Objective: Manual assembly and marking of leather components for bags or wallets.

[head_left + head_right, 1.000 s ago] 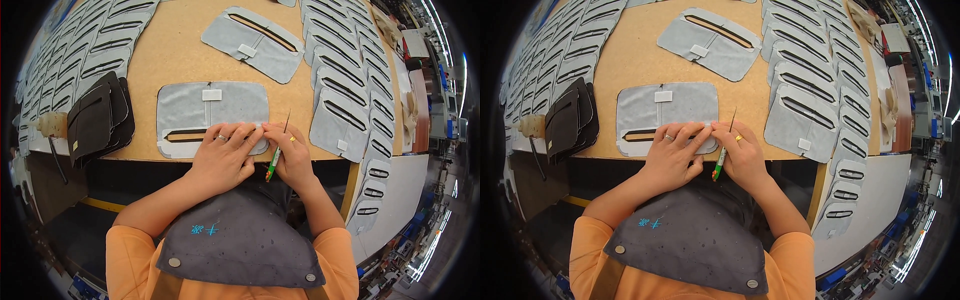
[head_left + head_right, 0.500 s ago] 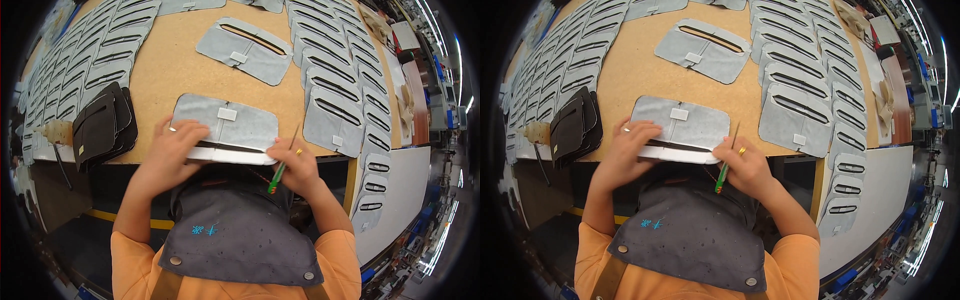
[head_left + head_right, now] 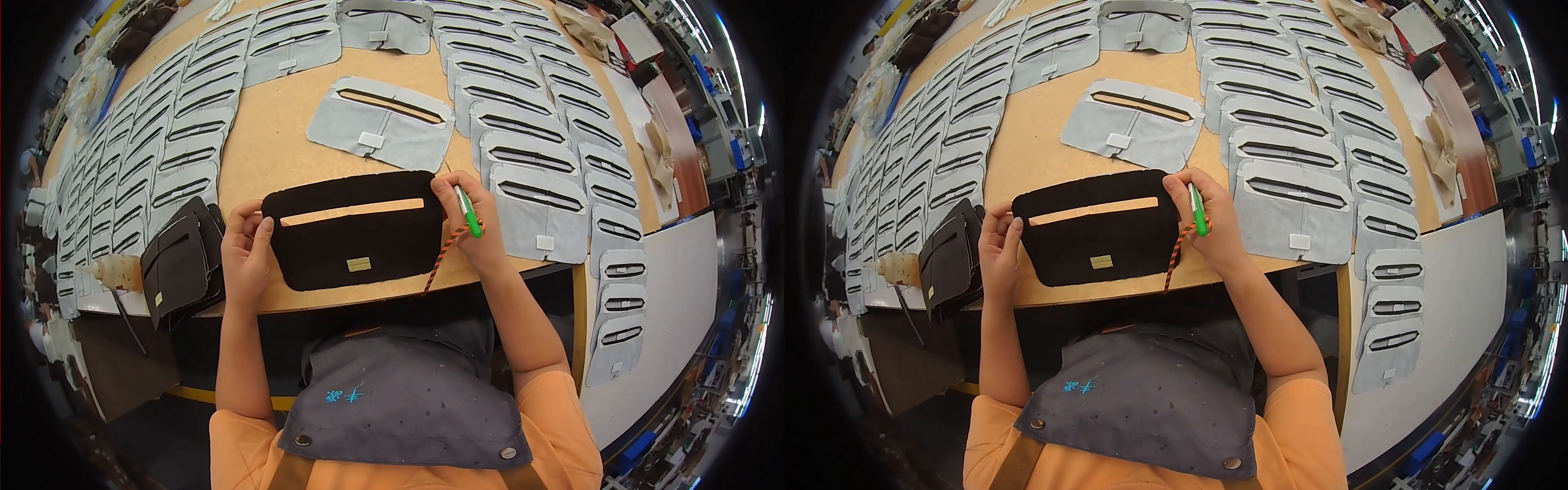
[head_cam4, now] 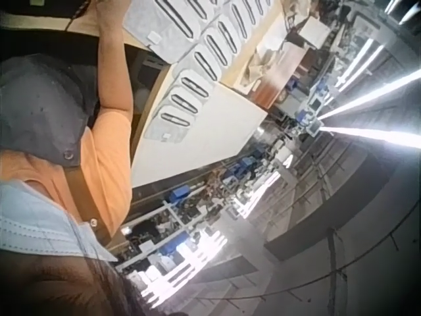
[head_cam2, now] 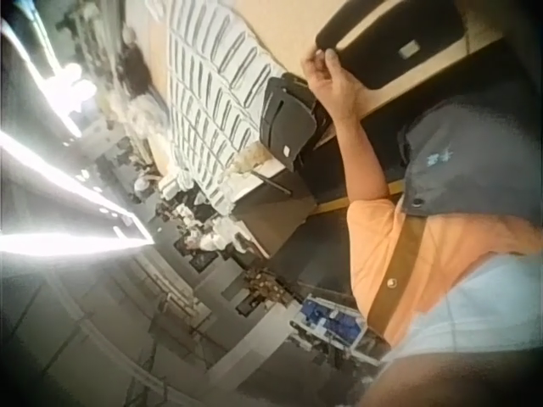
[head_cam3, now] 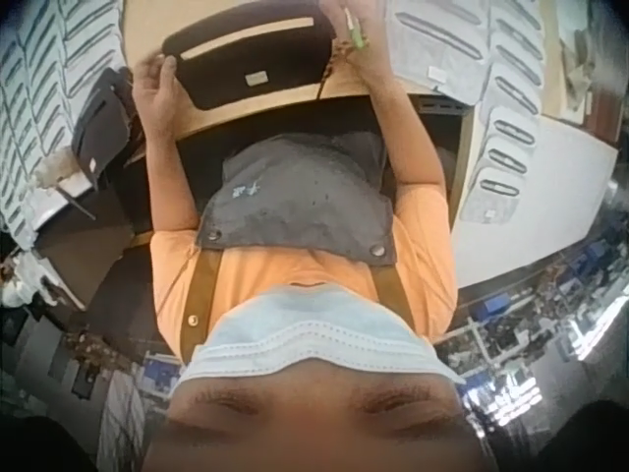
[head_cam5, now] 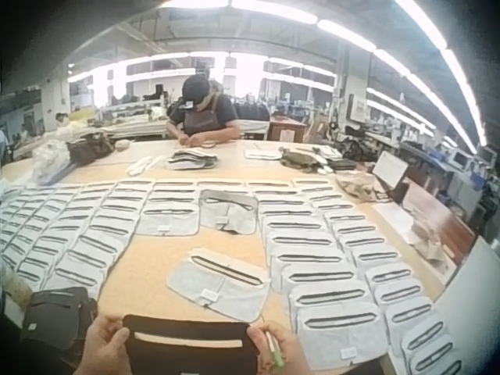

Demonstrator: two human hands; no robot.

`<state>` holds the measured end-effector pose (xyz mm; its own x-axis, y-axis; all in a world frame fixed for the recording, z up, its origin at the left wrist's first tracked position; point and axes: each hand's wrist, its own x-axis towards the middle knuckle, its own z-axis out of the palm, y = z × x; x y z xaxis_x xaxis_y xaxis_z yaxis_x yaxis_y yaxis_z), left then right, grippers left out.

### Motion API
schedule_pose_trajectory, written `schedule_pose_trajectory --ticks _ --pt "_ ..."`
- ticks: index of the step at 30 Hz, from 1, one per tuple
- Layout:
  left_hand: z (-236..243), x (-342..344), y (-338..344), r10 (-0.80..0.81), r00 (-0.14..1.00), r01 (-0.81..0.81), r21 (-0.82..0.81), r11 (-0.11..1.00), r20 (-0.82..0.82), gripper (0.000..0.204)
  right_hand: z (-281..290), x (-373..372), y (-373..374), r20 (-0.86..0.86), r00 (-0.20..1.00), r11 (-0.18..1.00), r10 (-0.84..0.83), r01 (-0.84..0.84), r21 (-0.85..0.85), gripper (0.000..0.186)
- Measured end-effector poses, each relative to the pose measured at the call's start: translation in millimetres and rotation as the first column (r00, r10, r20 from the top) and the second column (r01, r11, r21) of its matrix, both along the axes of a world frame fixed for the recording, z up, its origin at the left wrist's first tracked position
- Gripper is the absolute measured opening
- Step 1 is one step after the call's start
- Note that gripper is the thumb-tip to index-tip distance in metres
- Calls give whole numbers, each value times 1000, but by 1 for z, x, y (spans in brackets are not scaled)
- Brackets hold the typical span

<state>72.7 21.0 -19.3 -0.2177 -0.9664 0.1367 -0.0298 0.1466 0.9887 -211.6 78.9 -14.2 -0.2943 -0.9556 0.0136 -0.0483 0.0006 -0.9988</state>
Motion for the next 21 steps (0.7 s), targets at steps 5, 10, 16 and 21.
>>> schedule_pose_trajectory --ticks 5,10,16,21 --pt "1 -6 0 89 996 -87 -58 995 26 21 0 8 -6 -52 999 999 -10 7 -50 14" --pt "12 -7 16 306 930 -236 -309 921 203 22 -8 12 -1 -258 962 974 -92 33 -224 8" --pt "70 58 34 554 832 -419 -609 673 40 23 -16 -2 9 -104 995 974 -1 -23 -226 27" --pt "99 178 19 765 626 -637 -467 613 151 23 -15 1 4 -232 972 951 -45 -30 -308 34"
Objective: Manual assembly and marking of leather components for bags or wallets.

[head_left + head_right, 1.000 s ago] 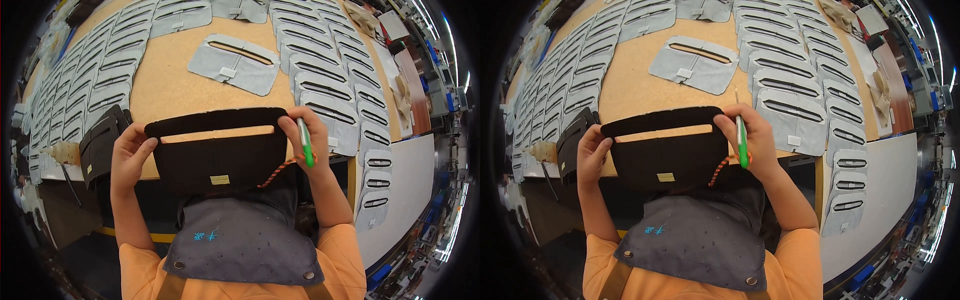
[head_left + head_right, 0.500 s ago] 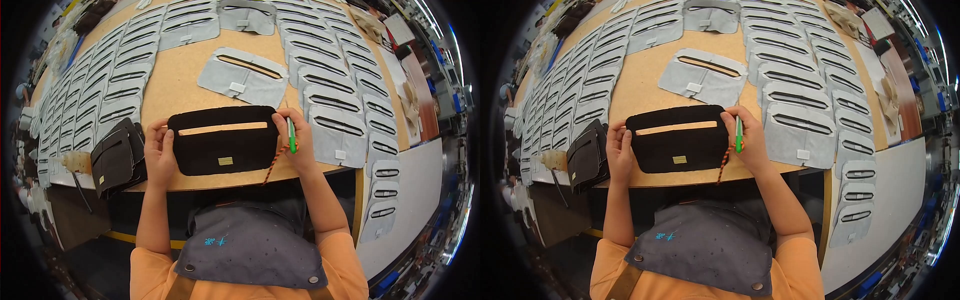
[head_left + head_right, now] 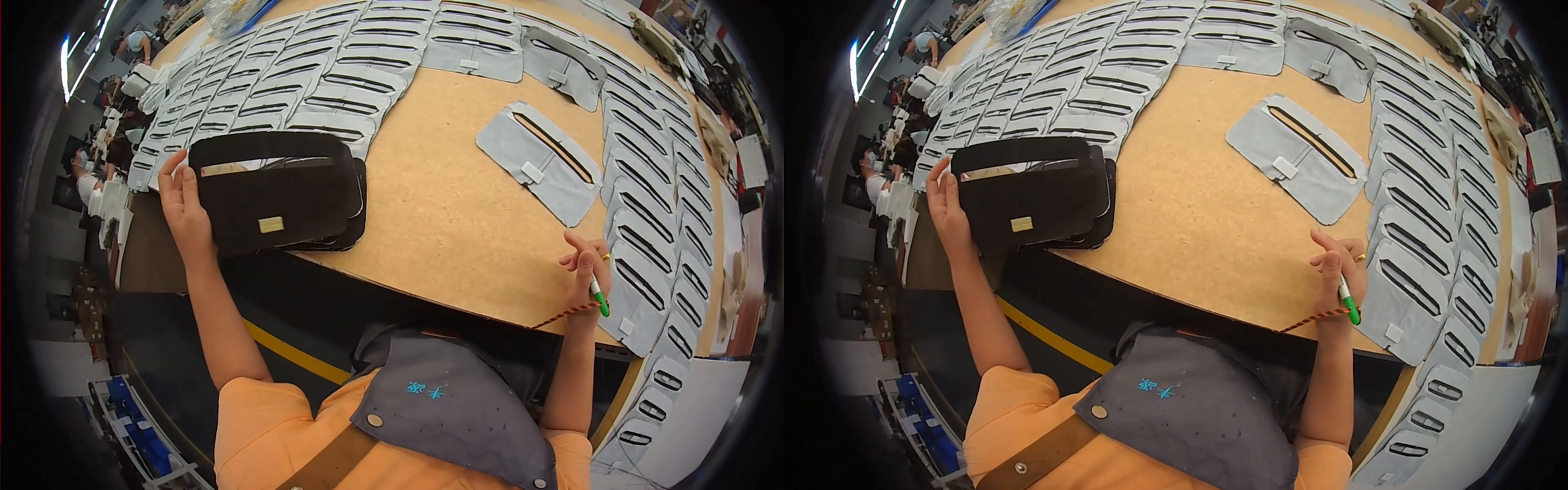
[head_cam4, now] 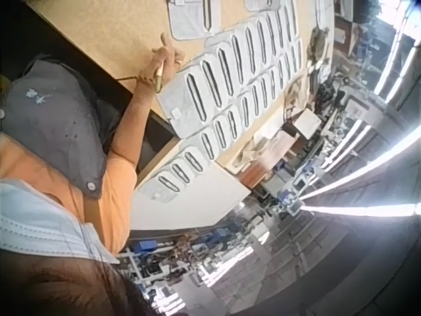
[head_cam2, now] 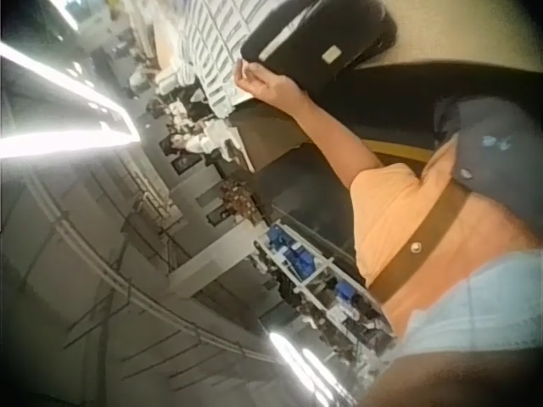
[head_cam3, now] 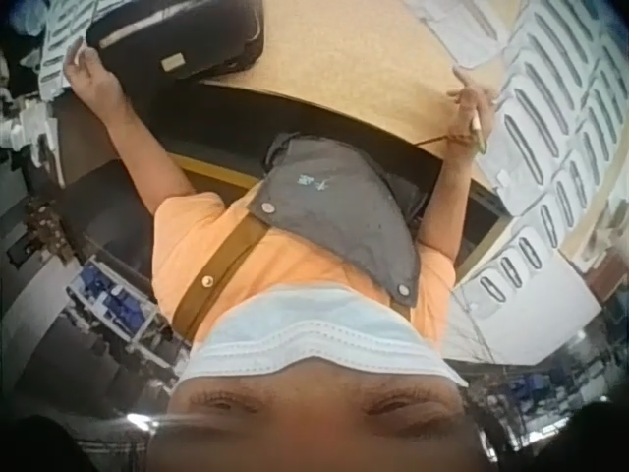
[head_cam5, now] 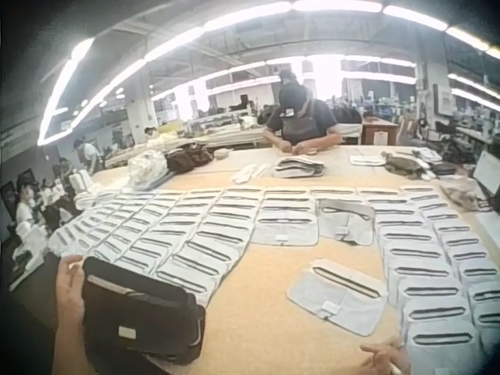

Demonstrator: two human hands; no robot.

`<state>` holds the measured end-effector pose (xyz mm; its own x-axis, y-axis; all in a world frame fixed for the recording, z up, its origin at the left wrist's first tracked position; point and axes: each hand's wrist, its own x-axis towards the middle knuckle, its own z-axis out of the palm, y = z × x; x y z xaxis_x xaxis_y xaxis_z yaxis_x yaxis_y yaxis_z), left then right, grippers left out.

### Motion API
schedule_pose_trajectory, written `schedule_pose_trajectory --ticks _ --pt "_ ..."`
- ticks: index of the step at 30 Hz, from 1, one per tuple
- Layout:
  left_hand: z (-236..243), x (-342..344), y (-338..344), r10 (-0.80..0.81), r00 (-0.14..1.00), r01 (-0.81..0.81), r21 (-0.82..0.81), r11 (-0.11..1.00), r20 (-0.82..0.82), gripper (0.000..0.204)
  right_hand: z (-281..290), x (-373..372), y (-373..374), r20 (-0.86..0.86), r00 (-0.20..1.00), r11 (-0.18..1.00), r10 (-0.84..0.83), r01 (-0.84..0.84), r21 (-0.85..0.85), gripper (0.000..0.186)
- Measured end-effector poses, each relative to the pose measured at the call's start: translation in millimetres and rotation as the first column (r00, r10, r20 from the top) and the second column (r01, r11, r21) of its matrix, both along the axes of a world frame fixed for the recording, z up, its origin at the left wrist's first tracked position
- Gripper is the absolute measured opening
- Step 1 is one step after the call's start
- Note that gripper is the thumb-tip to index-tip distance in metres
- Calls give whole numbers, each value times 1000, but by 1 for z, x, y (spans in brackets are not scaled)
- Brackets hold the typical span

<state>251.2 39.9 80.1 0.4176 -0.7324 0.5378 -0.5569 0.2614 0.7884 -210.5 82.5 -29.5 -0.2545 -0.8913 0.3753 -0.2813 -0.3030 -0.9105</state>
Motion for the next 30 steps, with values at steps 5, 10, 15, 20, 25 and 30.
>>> schedule_pose_trajectory --ticks 5,10,15,20,25,30 --pt "-16 17 -10 4 650 -330 276 903 760 21 5 1 9 -45 998 996 33 -29 83 12" --pt "-14 -99 13 29 539 -154 65 986 842 17 17 25 16 388 897 924 213 -314 220 14" --pt "-37 -207 24 -701 598 604 356 713 389 25 20 32 17 649 699 870 301 -480 113 18" --pt "-48 -245 22 -838 458 776 328 539 296 16 28 28 29 689 672 869 270 -478 126 23" --pt "-47 -250 17 -942 300 853 402 335 148 9 35 17 37 697 689 863 198 -459 209 25" --pt "-42 -247 9 -890 450 807 458 373 -68 8 32 3 35 737 668 951 102 -284 126 24"
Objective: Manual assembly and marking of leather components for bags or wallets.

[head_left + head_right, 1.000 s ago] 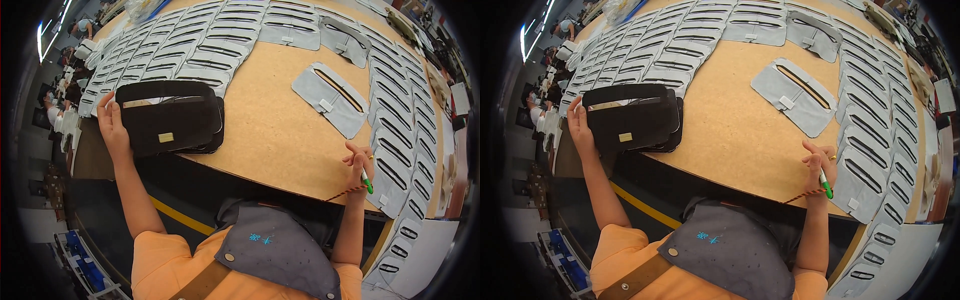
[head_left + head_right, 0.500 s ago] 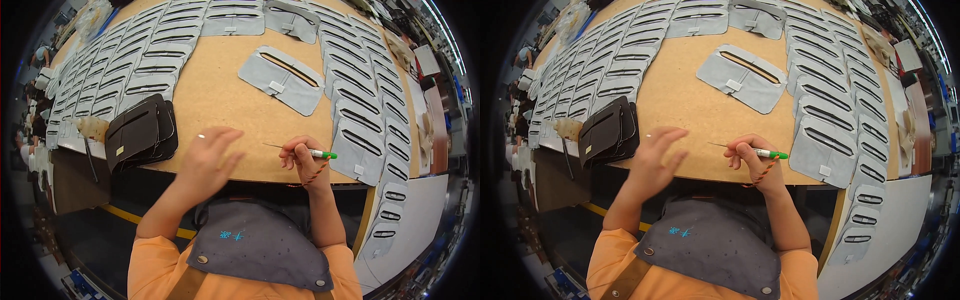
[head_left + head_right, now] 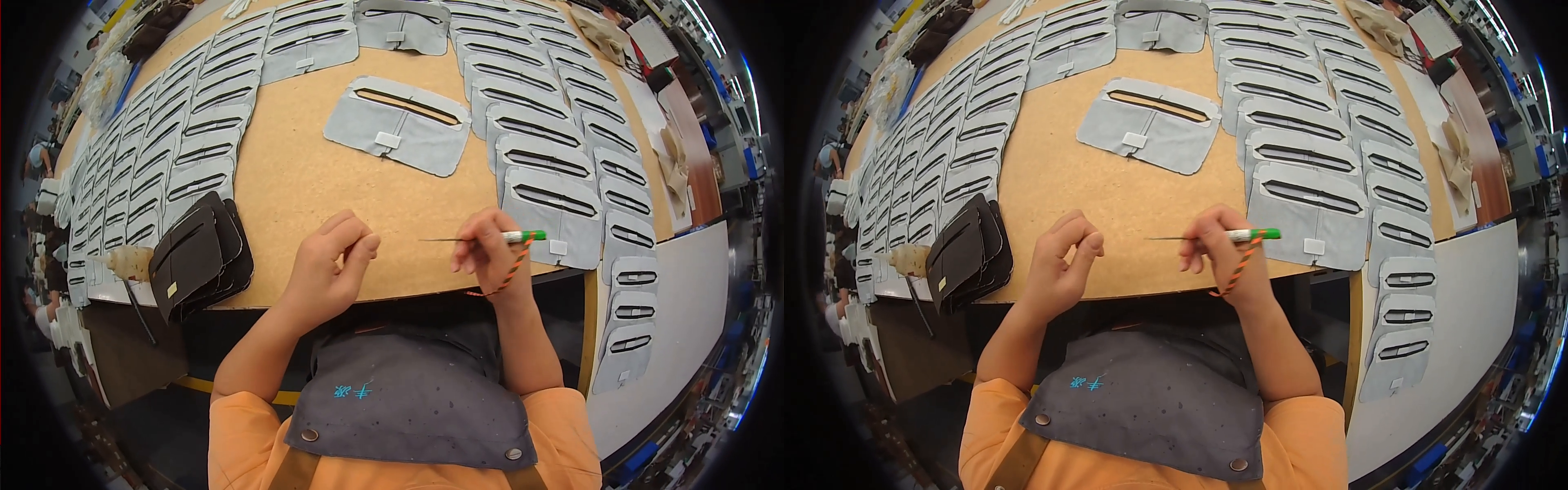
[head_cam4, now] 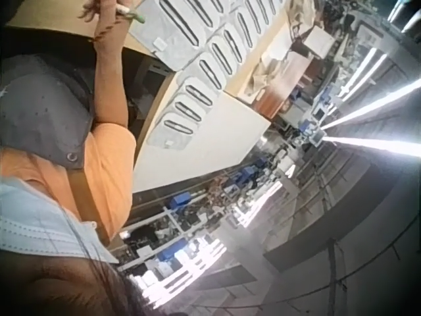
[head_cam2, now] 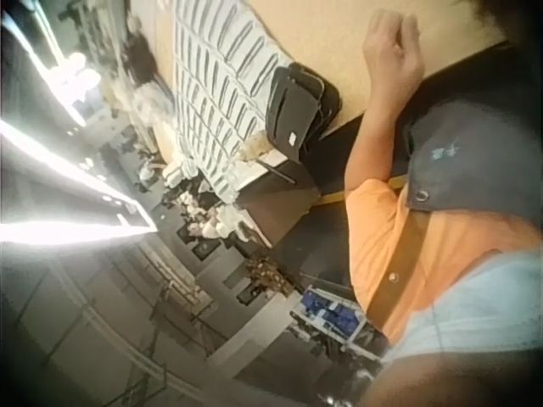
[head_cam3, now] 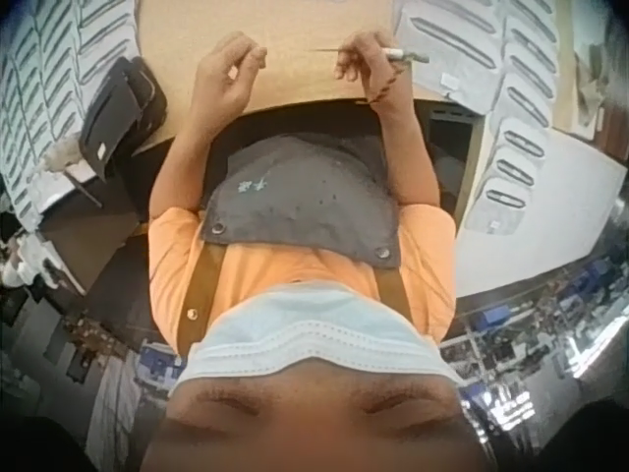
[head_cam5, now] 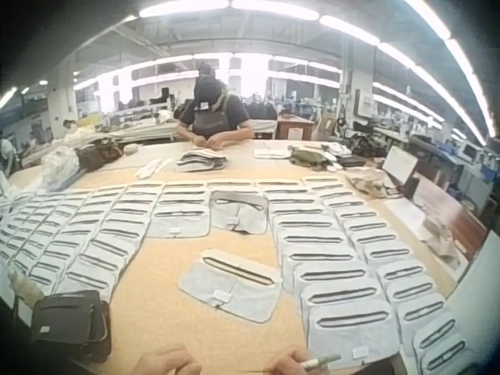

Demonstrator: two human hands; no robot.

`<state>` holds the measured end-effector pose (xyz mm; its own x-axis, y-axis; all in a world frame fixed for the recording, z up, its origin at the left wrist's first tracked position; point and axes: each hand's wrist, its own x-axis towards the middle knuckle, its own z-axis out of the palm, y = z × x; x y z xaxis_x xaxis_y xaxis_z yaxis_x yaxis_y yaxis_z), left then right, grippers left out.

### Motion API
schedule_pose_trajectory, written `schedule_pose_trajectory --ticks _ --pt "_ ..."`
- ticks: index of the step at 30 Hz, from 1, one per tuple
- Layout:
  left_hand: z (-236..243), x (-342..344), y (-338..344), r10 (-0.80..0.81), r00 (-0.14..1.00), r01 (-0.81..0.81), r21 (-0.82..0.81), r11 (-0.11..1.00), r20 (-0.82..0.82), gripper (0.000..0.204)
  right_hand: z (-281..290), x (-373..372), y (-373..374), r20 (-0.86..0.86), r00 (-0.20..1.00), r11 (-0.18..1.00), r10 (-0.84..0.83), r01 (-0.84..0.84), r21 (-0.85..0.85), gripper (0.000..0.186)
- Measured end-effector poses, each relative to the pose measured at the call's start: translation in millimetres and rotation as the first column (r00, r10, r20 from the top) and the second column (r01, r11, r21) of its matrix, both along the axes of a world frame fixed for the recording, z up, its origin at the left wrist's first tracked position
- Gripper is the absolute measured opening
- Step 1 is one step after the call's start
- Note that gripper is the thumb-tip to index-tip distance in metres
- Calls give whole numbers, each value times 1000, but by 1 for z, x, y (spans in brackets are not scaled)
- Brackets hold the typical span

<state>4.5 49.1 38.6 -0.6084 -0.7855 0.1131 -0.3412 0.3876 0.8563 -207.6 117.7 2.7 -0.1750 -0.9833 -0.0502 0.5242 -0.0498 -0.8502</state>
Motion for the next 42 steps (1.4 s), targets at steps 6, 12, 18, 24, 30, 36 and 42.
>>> schedule_pose_trajectory --ticks 6,12,18,24,30,36,42 --pt "-9 -37 7 -73 996 53 -325 944 -50 6 2 13 -1 -95 995 999 34 -35 -8 20" --pt "-8 -31 8 -191 981 191 -144 971 12 3 3 7 4 -103 993 997 51 -44 61 21" --pt "-4 -30 11 -207 974 215 -90 972 94 5 -3 9 3 -9 997 985 77 -75 157 20" --pt "-9 -9 -3 -77 996 65 247 967 39 10 -21 -50 6 193 924 944 -331 320 85 24" --pt "-17 -20 -2 -7 1000 2 186 983 25 12 -10 -39 7 78 942 939 -326 313 146 27" --pt "-13 -49 -1 -88 996 84 -225 971 -9 10 -8 -23 5 44 964 960 -261 255 115 26" --pt "-11 -41 -31 -29 954 130 -323 937 300 7 -10 -24 10 32 967 963 -251 247 108 26"
